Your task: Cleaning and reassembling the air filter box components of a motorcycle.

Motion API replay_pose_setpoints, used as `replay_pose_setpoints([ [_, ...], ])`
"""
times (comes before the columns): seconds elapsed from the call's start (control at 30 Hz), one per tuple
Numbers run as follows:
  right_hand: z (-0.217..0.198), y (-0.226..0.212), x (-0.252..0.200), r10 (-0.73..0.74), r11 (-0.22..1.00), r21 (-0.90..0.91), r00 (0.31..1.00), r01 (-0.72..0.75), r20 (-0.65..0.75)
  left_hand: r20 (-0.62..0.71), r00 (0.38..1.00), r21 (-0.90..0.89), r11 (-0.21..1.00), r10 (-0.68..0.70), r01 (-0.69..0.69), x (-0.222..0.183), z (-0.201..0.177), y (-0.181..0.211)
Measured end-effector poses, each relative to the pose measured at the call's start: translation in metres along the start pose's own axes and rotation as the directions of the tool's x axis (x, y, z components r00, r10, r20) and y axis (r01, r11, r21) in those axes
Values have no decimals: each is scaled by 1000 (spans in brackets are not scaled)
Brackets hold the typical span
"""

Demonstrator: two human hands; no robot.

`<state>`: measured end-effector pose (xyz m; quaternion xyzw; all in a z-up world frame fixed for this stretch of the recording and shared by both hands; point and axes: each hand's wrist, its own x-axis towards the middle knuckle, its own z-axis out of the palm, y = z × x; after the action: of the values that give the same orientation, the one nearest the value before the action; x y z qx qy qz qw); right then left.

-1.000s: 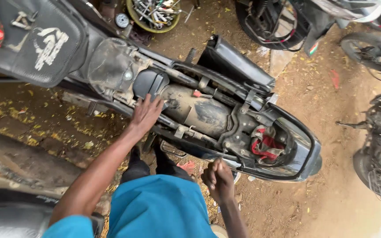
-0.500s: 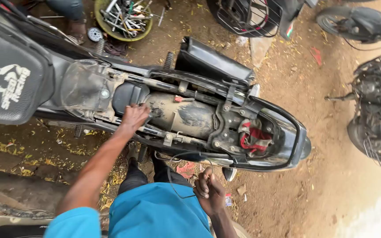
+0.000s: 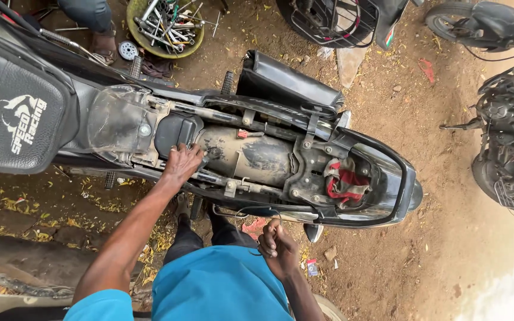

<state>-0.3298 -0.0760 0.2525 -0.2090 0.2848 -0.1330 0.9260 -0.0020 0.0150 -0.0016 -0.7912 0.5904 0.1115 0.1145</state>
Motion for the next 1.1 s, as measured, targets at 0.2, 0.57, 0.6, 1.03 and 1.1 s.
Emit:
replay_pose_setpoints([
  [0.2,-6,5,2,23,999,-24,1000,-24,-18,37,999,42,998,40,-41,-5,-1,0],
  [0.57,-4,3,2,11,999,-41,1000,-12,-28,40,999,46,998,36,-38,11,-1,8],
  [0.6,-3,2,0,7,999,-34,1000,-8,-29,70,997,65,997,45,-49,11,-5,9],
  [1.03,-3,1,-3,19,999,-25,997,-20,-73,101,993,156,985,57,-72,4,-31,21],
  [1.1,-8,1,-1,30,999,-16,998,-31,-51,109,991,121,988,82,-95,3,-32,18],
])
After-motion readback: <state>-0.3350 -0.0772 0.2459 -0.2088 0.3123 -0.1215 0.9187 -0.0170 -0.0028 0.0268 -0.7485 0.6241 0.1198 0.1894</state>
